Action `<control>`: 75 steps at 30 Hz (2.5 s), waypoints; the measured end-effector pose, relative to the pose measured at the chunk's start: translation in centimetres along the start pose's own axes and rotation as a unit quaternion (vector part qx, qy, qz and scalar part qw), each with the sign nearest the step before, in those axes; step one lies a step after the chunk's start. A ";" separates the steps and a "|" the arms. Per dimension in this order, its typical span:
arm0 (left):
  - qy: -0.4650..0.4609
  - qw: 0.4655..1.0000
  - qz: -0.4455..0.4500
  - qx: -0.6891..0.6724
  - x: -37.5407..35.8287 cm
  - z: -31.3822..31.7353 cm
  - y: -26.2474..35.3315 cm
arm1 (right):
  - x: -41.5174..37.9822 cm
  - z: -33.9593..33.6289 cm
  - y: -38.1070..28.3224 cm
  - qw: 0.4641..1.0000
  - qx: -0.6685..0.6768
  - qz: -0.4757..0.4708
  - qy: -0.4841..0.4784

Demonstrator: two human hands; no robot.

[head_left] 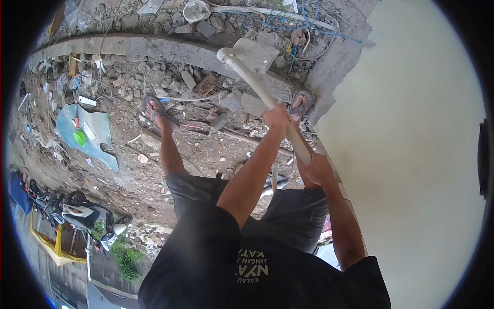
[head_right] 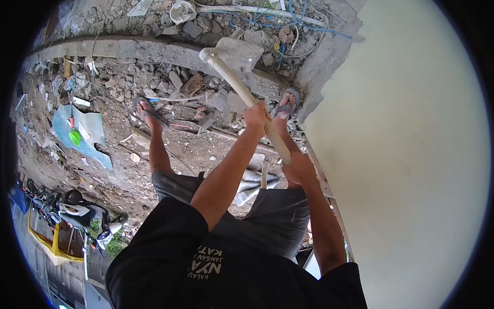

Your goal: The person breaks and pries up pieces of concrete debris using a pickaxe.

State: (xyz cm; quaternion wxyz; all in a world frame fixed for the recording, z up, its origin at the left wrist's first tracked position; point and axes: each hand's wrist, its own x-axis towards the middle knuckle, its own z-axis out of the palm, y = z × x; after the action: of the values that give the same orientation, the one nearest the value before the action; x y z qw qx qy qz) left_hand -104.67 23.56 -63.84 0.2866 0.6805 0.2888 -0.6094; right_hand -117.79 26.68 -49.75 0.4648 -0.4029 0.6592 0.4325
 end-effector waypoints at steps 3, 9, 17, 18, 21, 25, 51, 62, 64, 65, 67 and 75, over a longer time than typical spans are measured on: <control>0.019 0.997 0.074 0.031 -2.0 -0.4 2.4 | -1.5 -0.4 -0.1 0.992 0.026 -0.113 0.056; 0.040 0.962 0.263 -0.063 -4.2 -5.1 16.1 | 1.6 -2.9 -11.0 0.957 0.018 -0.279 0.074; 0.049 0.998 -0.037 0.032 1.8 -4.0 -2.1 | -0.6 2.6 -0.1 0.996 -0.026 -0.085 0.031; 0.050 0.998 -0.039 0.029 0.5 -5.2 -2.4 | -1.9 2.6 0.4 0.993 -0.058 -0.095 0.024; 0.079 0.996 0.032 -0.021 -1.8 -6.5 0.5 | -2.5 0.9 -1.3 0.987 -0.076 -0.138 0.020; 0.097 0.971 0.191 -0.104 -4.1 -9.9 11.1 | -0.1 0.3 -9.3 0.960 -0.033 -0.278 0.000; 0.103 0.986 0.047 0.120 8.4 -2.5 -6.5 | 3.2 4.9 2.9 0.981 0.074 -0.152 0.094; 0.077 0.961 0.223 -0.144 -3.6 -11.6 12.3 | 0.4 -0.8 -10.8 0.941 -0.057 -0.335 0.003; 0.077 0.965 0.205 -0.142 -3.4 -11.0 13.9 | 2.4 -0.7 -11.9 0.942 -0.059 -0.329 0.008; 0.074 0.969 0.200 -0.126 -3.4 -9.9 13.7 | 3.0 -0.5 -11.9 0.944 -0.064 -0.324 0.014; 0.076 0.984 0.149 -0.054 0.3 -6.8 7.2 | 2.9 1.3 -6.1 0.972 -0.007 -0.232 0.026; -0.086 0.978 0.012 0.188 -0.4 -3.6 -0.6 | -7.6 4.4 -3.2 0.993 0.115 -0.005 0.005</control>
State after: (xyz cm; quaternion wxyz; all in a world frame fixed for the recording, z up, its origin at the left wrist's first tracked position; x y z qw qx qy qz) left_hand -102.74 26.65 -63.15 0.1847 0.6705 0.1355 -0.7056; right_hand -111.81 30.86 -43.88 0.5067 -0.3519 0.7053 0.3493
